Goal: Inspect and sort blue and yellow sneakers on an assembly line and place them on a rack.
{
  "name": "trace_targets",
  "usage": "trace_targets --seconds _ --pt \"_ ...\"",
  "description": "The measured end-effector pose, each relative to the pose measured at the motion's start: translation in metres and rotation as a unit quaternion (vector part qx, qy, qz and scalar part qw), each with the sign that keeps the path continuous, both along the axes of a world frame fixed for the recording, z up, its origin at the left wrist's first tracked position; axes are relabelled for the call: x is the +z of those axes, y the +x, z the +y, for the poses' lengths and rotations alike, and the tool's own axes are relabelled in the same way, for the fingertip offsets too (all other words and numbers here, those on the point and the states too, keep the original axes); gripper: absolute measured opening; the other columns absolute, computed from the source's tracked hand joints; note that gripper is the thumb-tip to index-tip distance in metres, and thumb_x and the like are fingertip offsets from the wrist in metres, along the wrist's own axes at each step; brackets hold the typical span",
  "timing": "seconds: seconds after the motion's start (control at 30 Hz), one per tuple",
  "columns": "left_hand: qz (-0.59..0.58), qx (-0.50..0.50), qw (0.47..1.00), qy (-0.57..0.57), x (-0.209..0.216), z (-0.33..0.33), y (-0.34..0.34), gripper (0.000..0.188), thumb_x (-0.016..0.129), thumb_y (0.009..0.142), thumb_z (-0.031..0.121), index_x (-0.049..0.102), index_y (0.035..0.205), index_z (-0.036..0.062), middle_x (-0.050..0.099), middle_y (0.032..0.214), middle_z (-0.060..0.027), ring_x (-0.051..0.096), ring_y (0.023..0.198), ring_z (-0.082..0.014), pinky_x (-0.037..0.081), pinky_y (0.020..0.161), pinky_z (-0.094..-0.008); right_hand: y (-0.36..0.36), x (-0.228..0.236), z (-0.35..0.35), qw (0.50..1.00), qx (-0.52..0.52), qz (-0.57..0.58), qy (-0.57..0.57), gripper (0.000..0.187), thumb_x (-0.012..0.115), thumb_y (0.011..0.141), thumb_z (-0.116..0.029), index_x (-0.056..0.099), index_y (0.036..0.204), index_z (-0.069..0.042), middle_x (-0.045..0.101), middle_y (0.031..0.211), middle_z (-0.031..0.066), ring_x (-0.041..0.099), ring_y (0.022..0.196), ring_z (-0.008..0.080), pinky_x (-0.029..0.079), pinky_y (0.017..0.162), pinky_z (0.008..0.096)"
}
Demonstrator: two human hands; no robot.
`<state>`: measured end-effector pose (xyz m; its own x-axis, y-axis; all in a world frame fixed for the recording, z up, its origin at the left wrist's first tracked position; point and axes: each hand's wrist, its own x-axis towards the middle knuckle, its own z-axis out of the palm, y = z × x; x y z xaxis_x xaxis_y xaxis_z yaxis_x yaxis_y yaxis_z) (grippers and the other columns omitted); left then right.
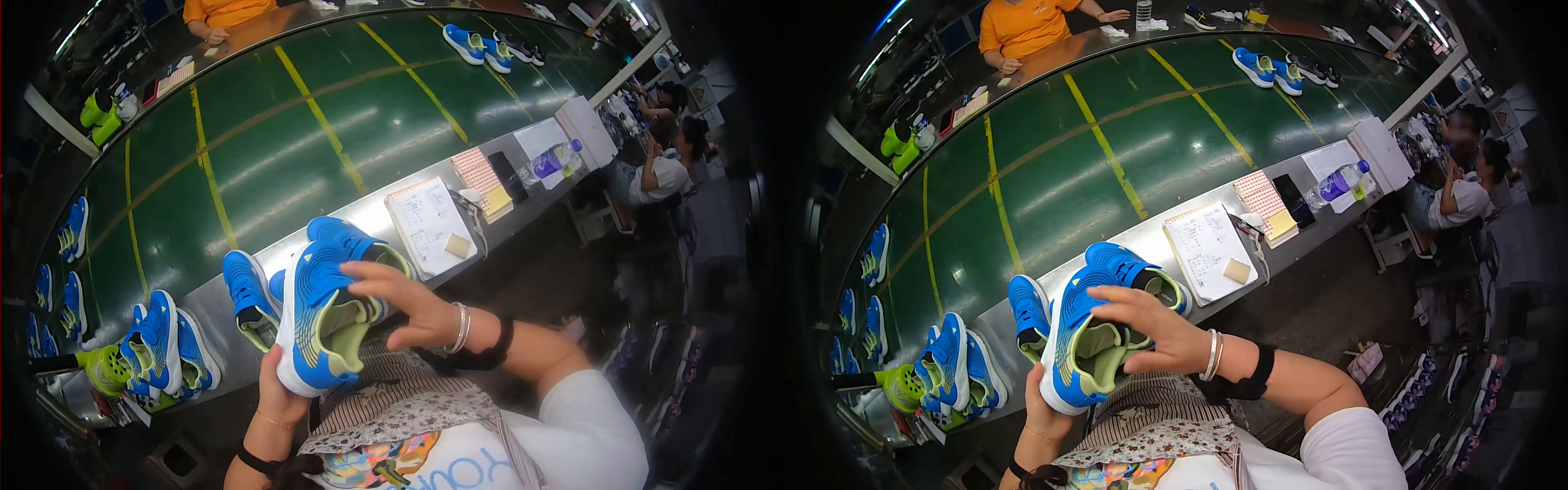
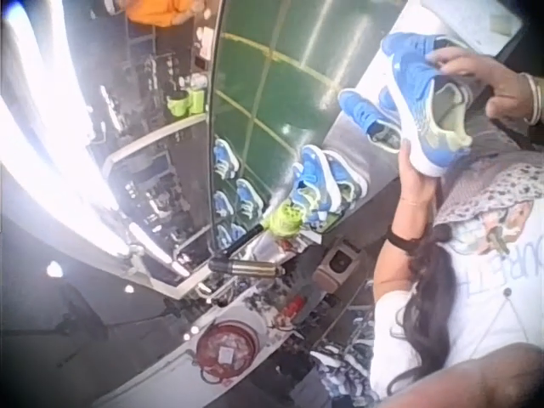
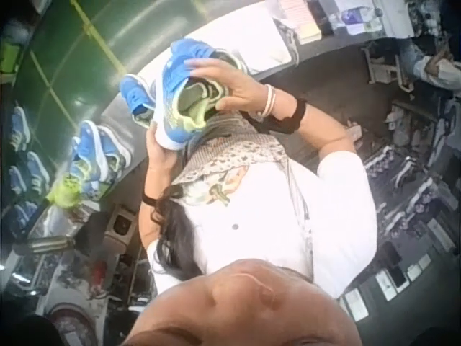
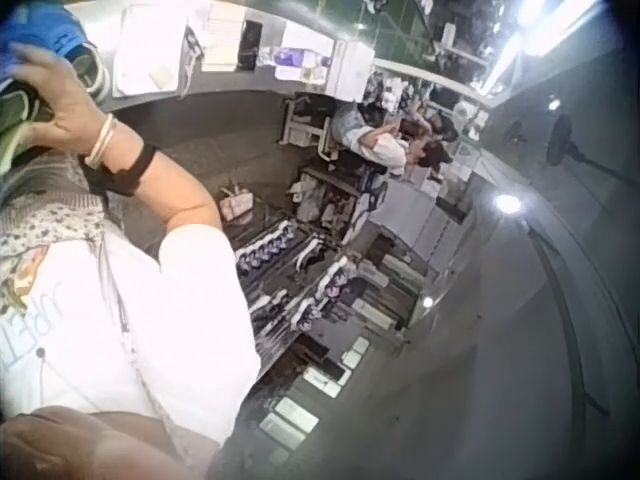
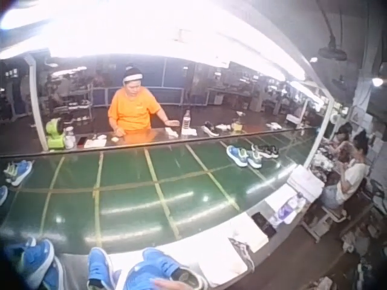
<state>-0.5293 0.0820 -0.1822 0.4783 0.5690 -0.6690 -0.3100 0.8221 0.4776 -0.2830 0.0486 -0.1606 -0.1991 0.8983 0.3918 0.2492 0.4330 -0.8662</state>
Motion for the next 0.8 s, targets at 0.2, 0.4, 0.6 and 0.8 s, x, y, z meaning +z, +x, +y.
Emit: trace_targets --seconds 0.2,0.4,0.6,0.8 --pt "-0.018 0.034 0.999 -0.013 -0.007 -0.004 0.003 0.059 0.039 0.084 0.044 0.036 0.127 0.0035 0.049 0.121 -0.0132 0.049 0.109 -0.0283 0.039 0.093 -0.0400 0.204 -0.190 -0.033 0.766 -0.586 -0.123 -0.234 0.022 0.068 0.071 -0.012 0.059 0.088 0.000 0.060 0.086 0.0136 0.060 0.075 0.0233 0.048 0.069 0.0309" --pt "0.002 0.053 0.999 0.011 0.006 -0.004 0.015 0.063 0.037 0.084 0.049 0.036 0.128 0.0025 0.049 0.122 -0.0142 0.049 0.110 -0.0287 0.039 0.093 -0.0397 0.315 -0.228 -0.048 0.674 -0.621 -0.264 -0.299 0.021 0.066 0.070 -0.011 0.060 0.090 -0.006 0.057 0.091 0.0118 0.056 0.086 0.0283 0.046 0.076 0.0355" --pt "0.020 0.068 0.997 0.026 0.011 -0.004 0.035 0.065 0.037 0.084 0.049 0.034 0.128 0.0012 0.048 0.122 -0.0151 0.048 0.110 -0.0289 0.038 0.093 -0.0391 0.350 -0.221 -0.031 0.672 -0.530 -0.381 -0.350 0.013 0.063 0.072 -0.016 0.064 0.083 -0.009 0.057 0.089 0.0104 0.057 0.086 0.0276 0.047 0.076 0.0373" --pt "0.019 0.055 0.998 0.038 0.020 0.004 0.044 0.066 0.038 0.084 0.047 0.032 0.129 -0.0012 0.047 0.123 -0.0172 0.048 0.111 -0.0288 0.037 0.095 -0.0389 0.374 -0.228 -0.013 0.702 -0.356 -0.529 -0.317 0.013 0.059 0.074 -0.019 0.064 0.079 -0.008 0.059 0.084 0.0128 0.059 0.082 0.0288 0.047 0.075 0.0393"
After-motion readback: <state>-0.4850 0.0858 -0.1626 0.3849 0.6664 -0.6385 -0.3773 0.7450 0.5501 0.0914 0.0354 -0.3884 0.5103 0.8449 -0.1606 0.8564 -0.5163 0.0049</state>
